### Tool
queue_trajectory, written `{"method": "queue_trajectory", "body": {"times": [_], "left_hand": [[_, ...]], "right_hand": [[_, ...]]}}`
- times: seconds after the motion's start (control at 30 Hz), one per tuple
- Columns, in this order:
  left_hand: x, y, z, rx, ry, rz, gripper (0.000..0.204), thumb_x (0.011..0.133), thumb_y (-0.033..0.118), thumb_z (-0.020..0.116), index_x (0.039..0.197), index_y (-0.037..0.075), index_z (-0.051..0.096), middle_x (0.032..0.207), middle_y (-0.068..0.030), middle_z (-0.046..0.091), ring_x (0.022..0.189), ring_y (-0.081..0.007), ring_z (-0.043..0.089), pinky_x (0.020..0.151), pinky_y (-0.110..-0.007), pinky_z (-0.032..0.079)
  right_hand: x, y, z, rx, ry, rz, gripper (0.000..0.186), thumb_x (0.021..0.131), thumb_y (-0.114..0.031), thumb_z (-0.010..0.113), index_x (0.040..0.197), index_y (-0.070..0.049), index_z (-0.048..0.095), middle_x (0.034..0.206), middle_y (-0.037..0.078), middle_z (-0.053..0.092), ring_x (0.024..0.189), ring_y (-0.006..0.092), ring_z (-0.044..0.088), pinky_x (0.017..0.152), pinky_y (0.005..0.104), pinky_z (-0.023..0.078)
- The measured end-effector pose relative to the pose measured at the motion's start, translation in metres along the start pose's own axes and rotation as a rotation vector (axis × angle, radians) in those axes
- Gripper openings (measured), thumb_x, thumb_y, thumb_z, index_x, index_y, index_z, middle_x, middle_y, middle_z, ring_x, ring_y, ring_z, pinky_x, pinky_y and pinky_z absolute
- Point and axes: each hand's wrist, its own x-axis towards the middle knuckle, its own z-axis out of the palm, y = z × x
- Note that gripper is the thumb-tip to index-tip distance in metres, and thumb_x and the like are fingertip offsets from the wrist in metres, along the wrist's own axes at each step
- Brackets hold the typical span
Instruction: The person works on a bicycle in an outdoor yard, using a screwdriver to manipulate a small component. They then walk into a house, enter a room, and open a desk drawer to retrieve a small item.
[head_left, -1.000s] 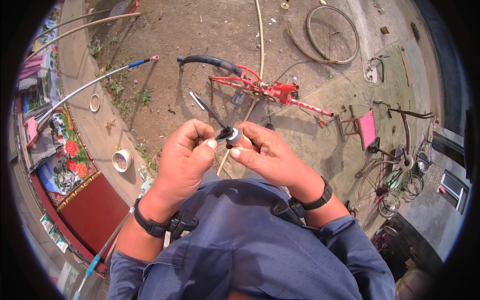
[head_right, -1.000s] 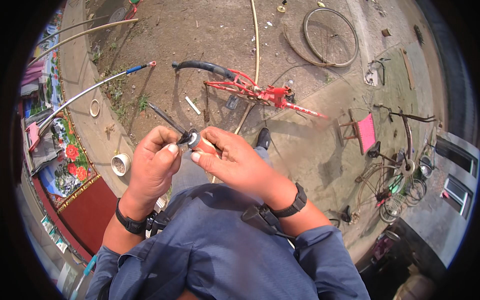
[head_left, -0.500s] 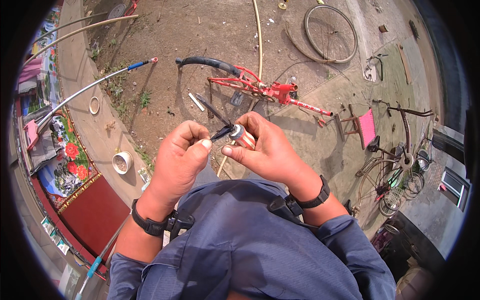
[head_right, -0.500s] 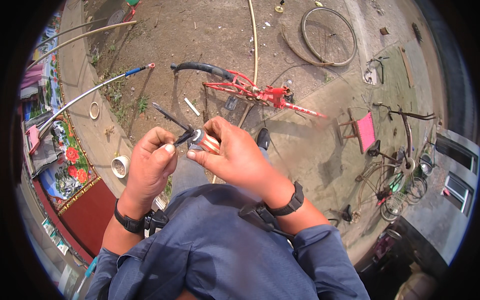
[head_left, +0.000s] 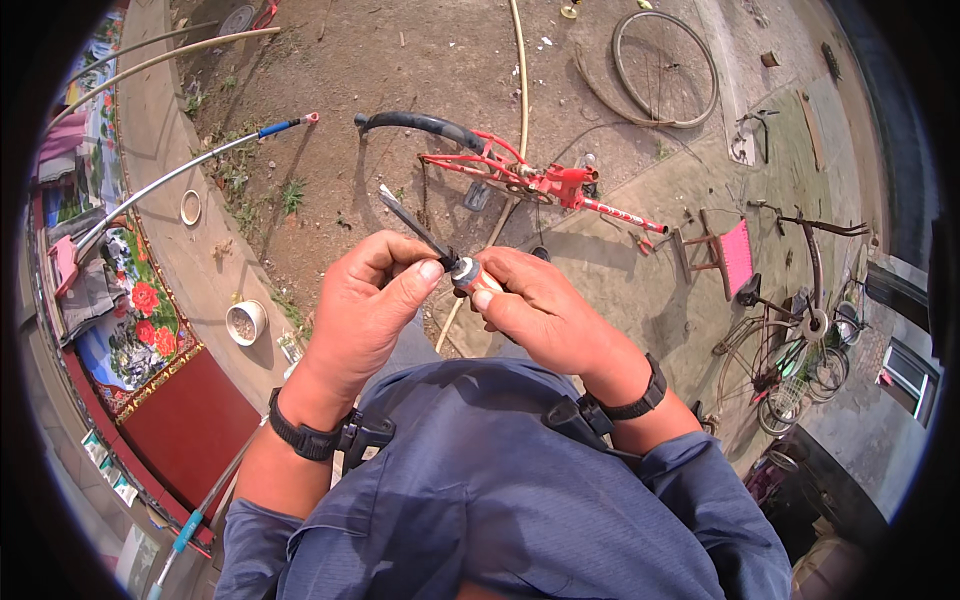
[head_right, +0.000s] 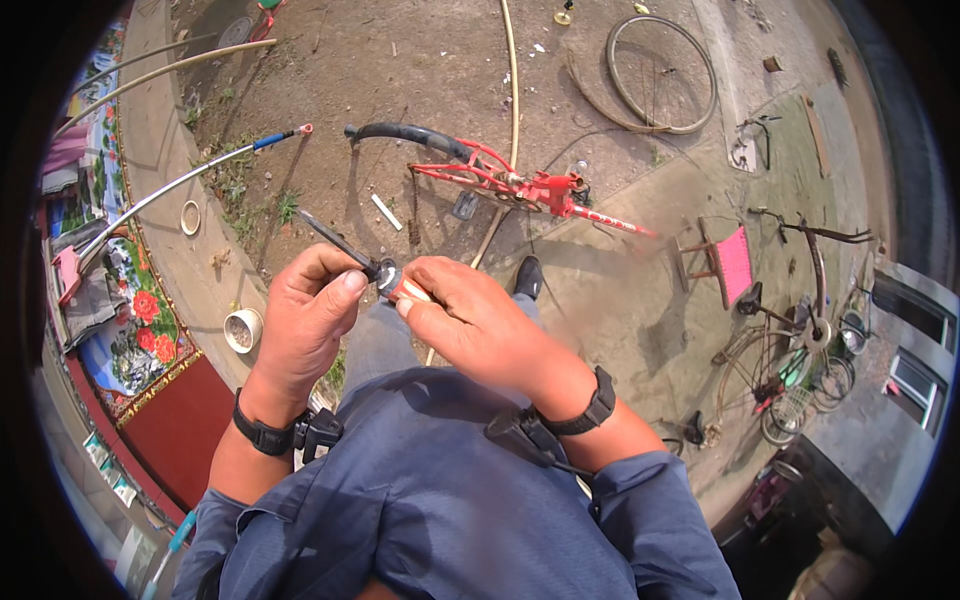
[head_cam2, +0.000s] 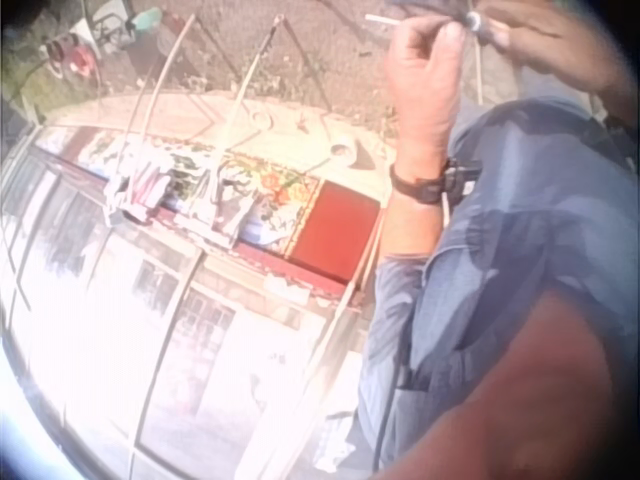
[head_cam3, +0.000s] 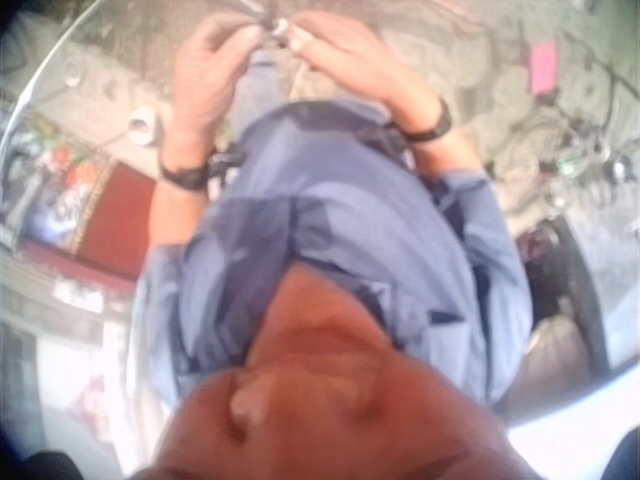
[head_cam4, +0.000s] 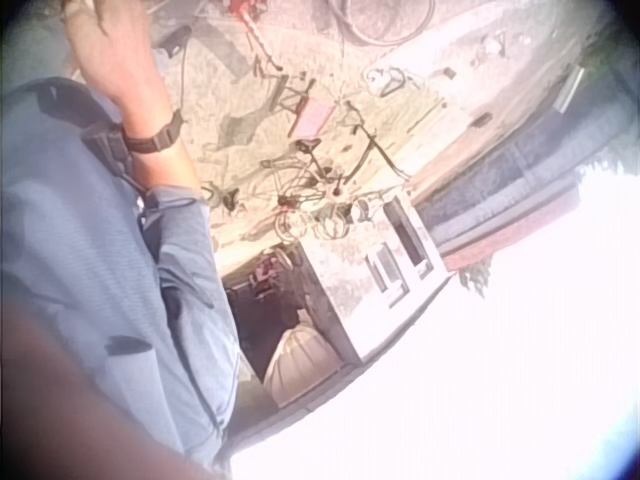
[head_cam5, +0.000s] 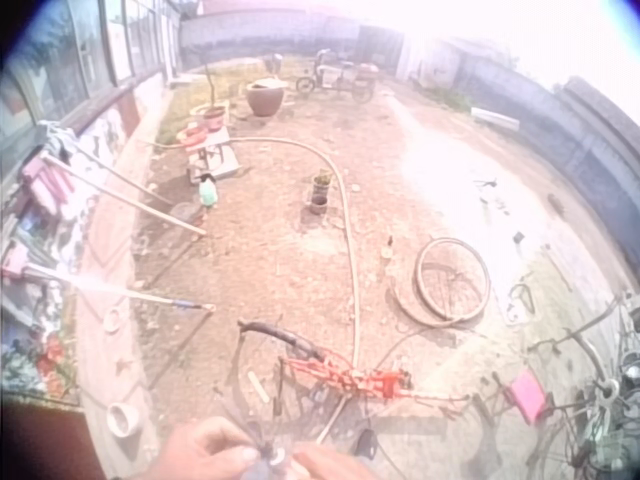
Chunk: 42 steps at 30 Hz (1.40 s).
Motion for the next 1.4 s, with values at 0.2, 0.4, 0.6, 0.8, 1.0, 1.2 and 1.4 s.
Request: {"method": "queue_trajectory", "body": {"times": [0.2,0.4,0.6,0.8,1.0,1.2,1.4], "left_hand": [[-0.007,0.004,0.002,0.094,0.052,0.044,0.015,0.096,0.015,0.069,0.101,0.002,0.064,0.089,0.002,0.062,0.082,-0.0044,0.053,0.074,-0.023,0.044],[-0.012,0.008,0.002,0.103,0.049,0.012,0.014,0.096,0.016,0.068,0.099,0.003,0.063,0.085,0.0035,0.058,0.078,-0.0036,0.05,0.07,-0.022,0.041],[-0.015,0.009,-0.017,0.159,0.142,-0.032,0.014,0.098,0.015,0.065,0.102,0.002,0.064,0.084,0.0045,0.057,0.075,-0.0022,0.047,0.066,-0.02,0.039],[-0.009,0.004,-0.054,0.631,0.361,0.194,0.017,0.099,0.012,0.062,0.109,-0.001,0.066,0.078,0.0067,0.056,0.068,-0.0021,0.044,0.06,-0.02,0.037],[-0.011,0.006,-0.102,0.885,0.535,0.314,0.014,0.097,0.014,0.068,0.097,0.0,0.066,0.075,0.0056,0.054,0.067,-0.0028,0.043,0.059,-0.021,0.036],[-0.013,0.018,-0.112,0.859,0.622,0.332,0.02,0.095,0.016,0.072,0.086,0.001,0.062,0.072,0.0062,0.051,0.065,-0.0035,0.04,0.056,-0.021,0.033],[-0.009,0.015,-0.048,0.618,0.246,0.197,0.021,0.094,0.018,0.074,0.089,0.001,0.064,0.072,0.006,0.053,0.067,-0.0032,0.044,0.059,-0.021,0.037]], "right_hand": [[-0.004,-0.001,0.001,-0.01,0.081,0.013,0.024,0.093,-0.022,0.069,0.096,-0.001,0.057,0.083,0.001,0.053,0.073,0.0096,0.047,0.063,0.0276,0.041],[0.0,0.009,0.006,-0.04,0.196,0.125,0.032,0.091,-0.019,0.075,0.102,-0.001,0.051,0.084,0.002,0.055,0.072,0.0072,0.052,0.061,0.0259,0.048],[0.003,0.012,-0.011,-0.041,0.31,0.118,0.035,0.088,-0.023,0.077,0.097,-0.001,0.05,0.08,0.008,0.055,0.071,0.0156,0.054,0.064,0.0343,0.046],[0.0,0.004,-0.009,0.283,0.27,0.197,0.033,0.093,-0.025,0.073,0.101,-0.003,0.05,0.083,0.002,0.054,0.068,0.0079,0.056,0.059,0.0266,0.048],[-0.001,0.004,-0.01,0.495,0.156,0.227,0.036,0.093,-0.023,0.073,0.11,-0.004,0.047,0.087,0.004,0.057,0.066,0.0109,0.06,0.061,0.0267,0.051],[0.001,0.009,-0.008,0.21,0.161,0.147,0.037,0.092,-0.025,0.075,0.107,-0.004,0.049,0.085,0.004,0.058,0.068,0.0108,0.061,0.061,0.0273,0.05],[0.002,0.004,0.002,-0.525,0.376,-0.043,0.042,0.081,-0.022,0.083,0.102,-0.003,0.053,0.081,0.011,0.062,0.067,0.0238,0.064,0.061,0.0354,0.05]]}}
